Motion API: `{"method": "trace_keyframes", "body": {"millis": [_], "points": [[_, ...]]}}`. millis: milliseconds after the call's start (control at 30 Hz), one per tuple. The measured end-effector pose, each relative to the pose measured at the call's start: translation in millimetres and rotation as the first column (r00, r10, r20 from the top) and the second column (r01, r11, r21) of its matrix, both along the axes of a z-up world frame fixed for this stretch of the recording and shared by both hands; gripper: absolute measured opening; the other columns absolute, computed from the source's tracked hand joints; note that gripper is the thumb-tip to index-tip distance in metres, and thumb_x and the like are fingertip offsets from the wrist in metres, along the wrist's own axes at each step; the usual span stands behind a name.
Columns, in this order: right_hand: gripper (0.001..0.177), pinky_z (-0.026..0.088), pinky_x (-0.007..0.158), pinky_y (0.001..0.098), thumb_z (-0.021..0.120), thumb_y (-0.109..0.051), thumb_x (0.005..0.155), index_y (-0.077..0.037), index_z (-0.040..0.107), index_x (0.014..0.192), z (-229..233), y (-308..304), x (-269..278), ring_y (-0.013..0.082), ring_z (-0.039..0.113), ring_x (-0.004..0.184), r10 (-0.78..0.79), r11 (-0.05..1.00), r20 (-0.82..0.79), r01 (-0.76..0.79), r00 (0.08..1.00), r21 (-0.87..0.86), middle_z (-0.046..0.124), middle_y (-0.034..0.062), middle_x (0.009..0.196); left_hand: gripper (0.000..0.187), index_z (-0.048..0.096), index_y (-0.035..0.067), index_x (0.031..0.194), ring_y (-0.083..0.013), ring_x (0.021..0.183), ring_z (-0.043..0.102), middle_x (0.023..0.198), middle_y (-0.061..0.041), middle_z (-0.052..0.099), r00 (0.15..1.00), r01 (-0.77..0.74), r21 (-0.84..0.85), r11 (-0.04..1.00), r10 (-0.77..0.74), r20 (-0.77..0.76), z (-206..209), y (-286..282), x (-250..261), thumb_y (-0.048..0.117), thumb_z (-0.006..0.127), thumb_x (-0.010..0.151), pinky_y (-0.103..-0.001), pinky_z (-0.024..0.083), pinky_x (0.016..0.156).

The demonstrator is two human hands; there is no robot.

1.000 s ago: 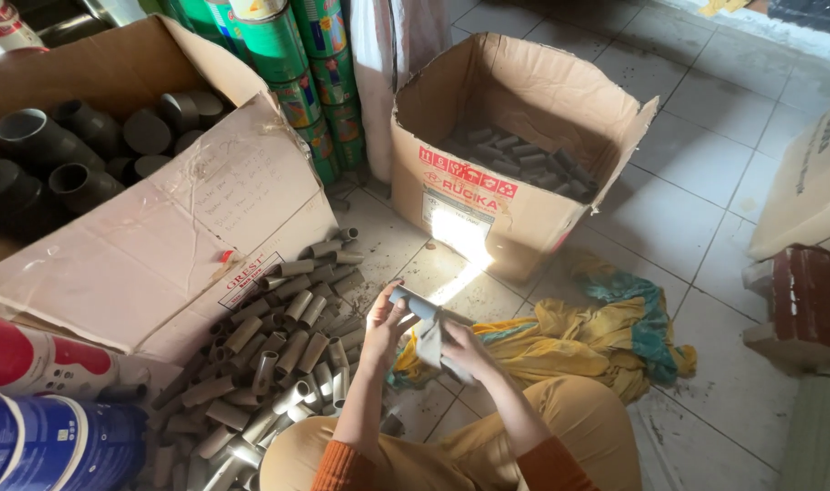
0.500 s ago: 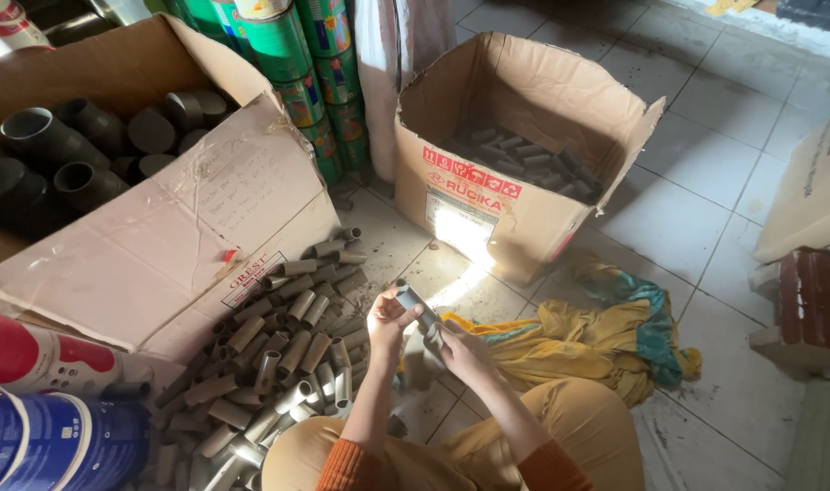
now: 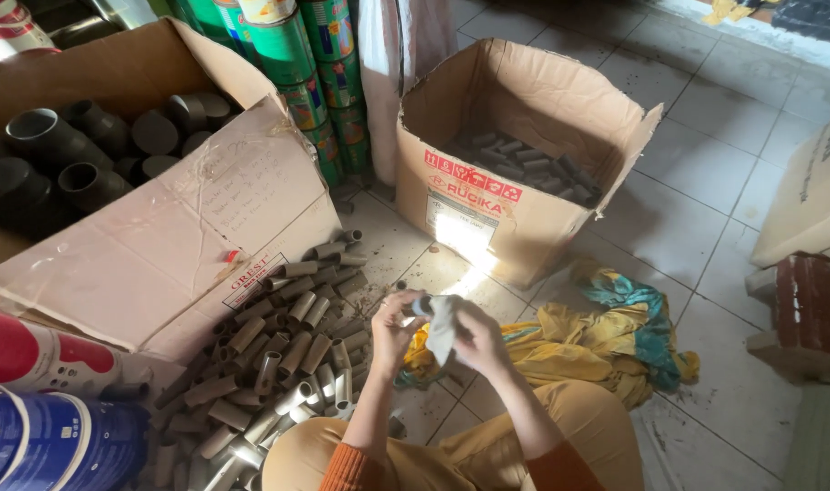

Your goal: The person sits on the floor and wipes small cylindrical metal parts with a cloth. They pick up each part from a pile, wipe it, and place it into a cardboard box. The person repeats this process for multiple parts throughout the clip.

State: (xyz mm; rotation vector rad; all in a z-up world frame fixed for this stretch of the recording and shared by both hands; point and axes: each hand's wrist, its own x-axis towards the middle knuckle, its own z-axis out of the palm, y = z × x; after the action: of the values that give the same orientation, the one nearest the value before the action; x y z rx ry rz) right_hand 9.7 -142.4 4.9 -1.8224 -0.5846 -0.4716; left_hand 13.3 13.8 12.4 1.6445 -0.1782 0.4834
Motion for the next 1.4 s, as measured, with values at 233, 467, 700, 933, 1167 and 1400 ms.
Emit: {"method": "trace_keyframes", "body": {"millis": [233,467,700,933,1167,1400], "points": [[0.026,0.056,0.070,0.0409,0.062,-0.010,0.077,-0.016,0.065,0.102,28,-12,-10,0.0303,0.067,0.084,-0.099,0.792,-0.100,0.018,0.990,-0.610,0.067,0.0097,0.100,0.038,0.072,0.017,0.097,-0.0207,0.088,0.061,0.084,-0.002,0.065,0.998,0.028,0.455,0.890,-0.047,0.031,13,7,-13,0.005,0.078,0.061,-0.032,0.052,0.079],[0.020,0.053,0.075,0.0388,0.064,-0.003,0.079,-0.010,0.069,0.097,33,-30,7,0.0276,0.064,0.089,0.285,0.926,-0.343,-0.349,0.895,-0.142,0.068,0.0088,0.096,0.036,0.066,0.003,0.109,-0.0161,0.084,0.058,0.091,-0.011,0.069,0.826,0.413,-0.286,0.865,-0.488,-0.283,33,-6,-20,0.018,0.073,0.077,-0.033,0.051,0.073],[0.005,0.050,0.063,0.0302,0.066,-0.007,0.081,-0.011,0.064,0.079,-44,-44,22,0.0177,0.056,0.065,0.214,0.976,-0.193,-0.203,0.958,0.075,0.055,0.0000,0.069,0.047,0.063,-0.005,0.107,-0.0257,0.086,0.065,0.097,-0.018,0.065,0.530,0.409,-0.519,0.750,-0.659,-0.535,-2,7,-15,0.032,0.071,0.079,-0.037,0.058,0.072],[0.010,0.048,0.062,0.0333,0.063,0.002,0.070,-0.006,0.060,0.075,-13,-22,6,0.0206,0.058,0.065,-0.143,0.987,-0.274,0.158,0.951,0.035,0.055,0.0062,0.065,0.044,0.071,0.010,0.101,-0.0260,0.083,0.070,0.086,-0.011,0.071,0.903,0.334,0.182,0.925,-0.259,-0.343,1,-9,-15,0.027,0.086,0.063,-0.032,0.056,0.070],[0.010,0.044,0.061,0.0326,0.060,-0.012,0.071,-0.003,0.065,0.071,-34,-57,38,0.0188,0.054,0.066,-0.382,0.881,-0.539,0.472,0.751,0.032,0.057,0.0064,0.064,0.026,0.071,0.014,0.095,-0.0181,0.090,0.062,0.088,0.000,0.066,0.977,-0.006,0.601,0.799,-0.124,0.173,-7,-4,-14,0.013,0.075,0.070,-0.026,0.054,0.078],[0.075,0.013,0.110,0.0589,0.054,-0.026,0.097,-0.021,-0.001,0.148,91,-135,106,0.0394,0.018,0.136,-0.127,0.518,-0.601,0.569,0.789,0.639,0.002,0.0173,0.152,0.038,0.070,0.003,0.091,-0.0253,0.090,0.066,0.092,-0.012,0.069,0.987,0.038,-0.102,0.994,-0.053,-0.149,5,-10,-12,0.003,0.087,0.056,-0.034,0.054,0.080]]}}
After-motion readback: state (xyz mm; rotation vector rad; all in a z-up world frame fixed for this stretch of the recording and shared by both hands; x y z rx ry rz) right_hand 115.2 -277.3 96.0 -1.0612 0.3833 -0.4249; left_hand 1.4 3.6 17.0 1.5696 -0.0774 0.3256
